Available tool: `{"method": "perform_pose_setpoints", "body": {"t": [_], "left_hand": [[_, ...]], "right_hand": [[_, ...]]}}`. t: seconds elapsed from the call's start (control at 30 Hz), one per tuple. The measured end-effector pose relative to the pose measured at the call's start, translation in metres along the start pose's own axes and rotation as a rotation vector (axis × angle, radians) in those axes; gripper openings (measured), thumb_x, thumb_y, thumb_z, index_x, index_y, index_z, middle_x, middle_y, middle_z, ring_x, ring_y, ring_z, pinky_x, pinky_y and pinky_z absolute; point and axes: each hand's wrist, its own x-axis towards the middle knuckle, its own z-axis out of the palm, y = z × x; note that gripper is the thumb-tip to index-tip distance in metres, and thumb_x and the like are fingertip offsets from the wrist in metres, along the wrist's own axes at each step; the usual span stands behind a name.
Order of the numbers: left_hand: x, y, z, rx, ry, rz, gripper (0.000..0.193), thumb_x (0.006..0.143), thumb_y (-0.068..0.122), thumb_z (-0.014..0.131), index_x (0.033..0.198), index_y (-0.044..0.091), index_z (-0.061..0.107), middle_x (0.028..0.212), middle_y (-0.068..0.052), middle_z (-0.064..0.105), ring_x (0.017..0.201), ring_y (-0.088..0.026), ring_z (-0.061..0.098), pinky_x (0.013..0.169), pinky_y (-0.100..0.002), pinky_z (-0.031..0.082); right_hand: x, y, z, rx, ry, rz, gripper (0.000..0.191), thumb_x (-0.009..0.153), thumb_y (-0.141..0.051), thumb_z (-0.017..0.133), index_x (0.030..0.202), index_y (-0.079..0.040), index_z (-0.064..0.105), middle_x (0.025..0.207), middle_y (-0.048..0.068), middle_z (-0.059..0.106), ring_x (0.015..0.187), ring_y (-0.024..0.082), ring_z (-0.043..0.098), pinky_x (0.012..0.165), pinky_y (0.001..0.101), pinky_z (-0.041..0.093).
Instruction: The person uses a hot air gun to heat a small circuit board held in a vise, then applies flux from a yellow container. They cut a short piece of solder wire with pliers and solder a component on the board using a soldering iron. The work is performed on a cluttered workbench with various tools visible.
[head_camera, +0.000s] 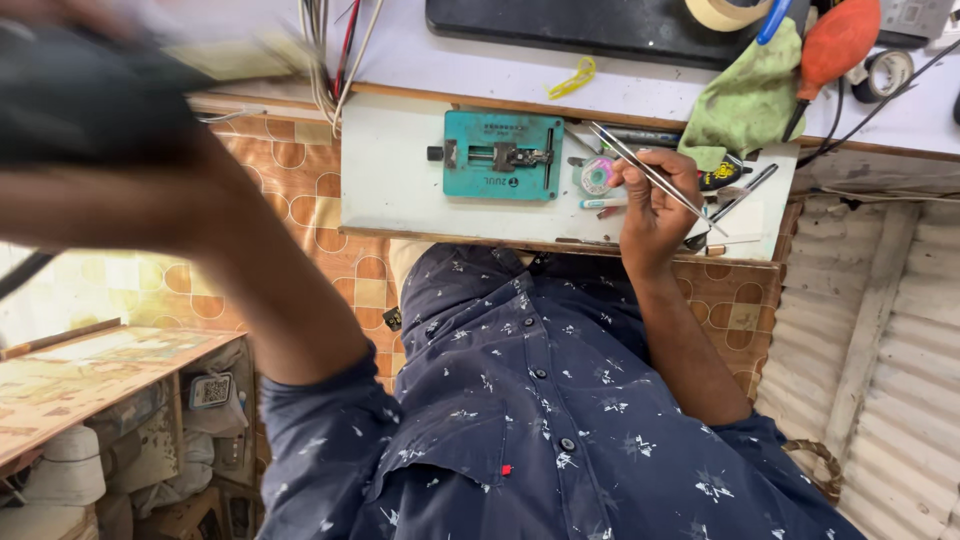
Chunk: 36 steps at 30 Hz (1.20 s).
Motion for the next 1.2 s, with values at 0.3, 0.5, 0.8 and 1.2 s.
{"method": "perform_pose_setpoints", "body": {"t": [0.3,0.5,0.8,1.2], "left_hand": [[-0.096,-0.039,0.015,-0.531,-0.409,-0.412,0.033,0.105,0.032,0.064,0.098,0.006,0.045,0.088,-0.012,0.05,0.067,-0.026,0.062,0.053,-0.038,0.057],[-0.116,-0.042,0.032,-0.408,-0.428,-0.387,0.036,0.104,0.026,0.065,0.083,0.003,0.046,0.08,-0.011,0.051,0.072,-0.023,0.063,0.055,-0.035,0.06],[-0.128,-0.024,0.02,-0.312,-0.4,-0.363,0.033,0.105,0.021,0.062,0.084,0.002,0.045,0.081,-0.012,0.052,0.072,-0.021,0.061,0.06,-0.032,0.057],[-0.137,-0.023,0.017,-0.11,-0.404,-0.357,0.033,0.107,0.023,0.061,0.083,0.002,0.052,0.083,-0.013,0.058,0.073,-0.018,0.062,0.065,-0.03,0.057]], "right_hand": [[-0.014,-0.015,0.0,-0.19,-0.05,-0.015,0.017,0.111,-0.008,0.067,0.118,0.003,0.056,0.101,0.016,0.07,0.087,0.018,0.069,0.081,0.0309,0.06],[-0.016,-0.013,0.001,-0.15,-0.05,-0.014,0.02,0.111,-0.01,0.065,0.121,0.003,0.054,0.102,0.016,0.069,0.087,0.018,0.068,0.078,0.0304,0.06],[-0.019,-0.005,-0.003,-0.038,-0.038,-0.002,0.021,0.112,-0.013,0.064,0.122,-0.001,0.05,0.103,0.014,0.064,0.088,0.018,0.066,0.078,0.03,0.059],[-0.005,-0.014,-0.003,0.06,-0.116,0.086,0.026,0.109,-0.018,0.069,0.122,0.0,0.056,0.106,0.014,0.069,0.101,0.02,0.069,0.096,0.0319,0.058]]}}
